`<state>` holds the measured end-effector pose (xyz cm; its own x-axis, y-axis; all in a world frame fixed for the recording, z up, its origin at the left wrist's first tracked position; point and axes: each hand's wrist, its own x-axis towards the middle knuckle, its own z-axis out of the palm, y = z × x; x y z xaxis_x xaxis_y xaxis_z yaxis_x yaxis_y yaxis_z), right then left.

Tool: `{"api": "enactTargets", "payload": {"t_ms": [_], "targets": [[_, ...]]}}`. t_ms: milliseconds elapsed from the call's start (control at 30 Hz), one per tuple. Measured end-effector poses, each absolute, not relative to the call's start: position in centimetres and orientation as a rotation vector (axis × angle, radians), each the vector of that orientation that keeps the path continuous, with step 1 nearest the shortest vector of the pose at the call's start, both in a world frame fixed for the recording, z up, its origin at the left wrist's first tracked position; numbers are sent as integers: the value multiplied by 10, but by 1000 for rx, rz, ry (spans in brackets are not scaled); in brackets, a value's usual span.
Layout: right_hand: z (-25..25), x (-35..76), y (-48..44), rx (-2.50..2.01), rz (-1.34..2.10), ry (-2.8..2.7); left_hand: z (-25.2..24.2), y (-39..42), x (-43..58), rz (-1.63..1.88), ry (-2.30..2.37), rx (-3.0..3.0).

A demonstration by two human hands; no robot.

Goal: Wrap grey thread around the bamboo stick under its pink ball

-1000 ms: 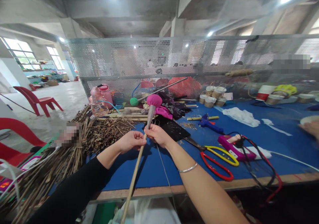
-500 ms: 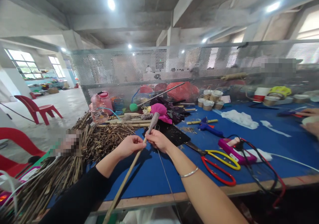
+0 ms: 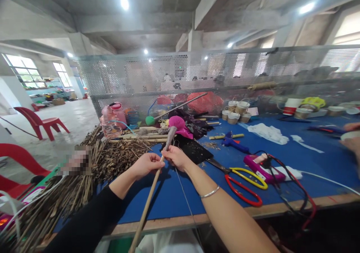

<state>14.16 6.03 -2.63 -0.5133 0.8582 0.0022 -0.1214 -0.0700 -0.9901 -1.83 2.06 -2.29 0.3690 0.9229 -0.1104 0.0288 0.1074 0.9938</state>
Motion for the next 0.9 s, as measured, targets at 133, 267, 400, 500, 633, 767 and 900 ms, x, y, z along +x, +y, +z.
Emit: {"api": "enactTargets", "payload": {"t_ms": [133,267,400,500,633,767,900], "targets": [[-25,145,62,-761,1732,-1459,-22,22,-23,805,864,1150],[-25,146,58,-740,1739,-1515,-20,21,-31,666,752,1085],[-27,143,56,-816,1678,-1578,-21,20,-31,679,894,1231],[-29,141,57,-819,1656,-1578,-22,20,-26,828,1035,1338],[-25,143,58,-831,1670,-1552,-19,19,-22,862,1048,1279],[-22,148,58,-715,1757,-1525,-16,17,-23,797,834,1067],[-24,150,60,-715,1724,-1557,-18,15,-21,774,838,1069]]}}
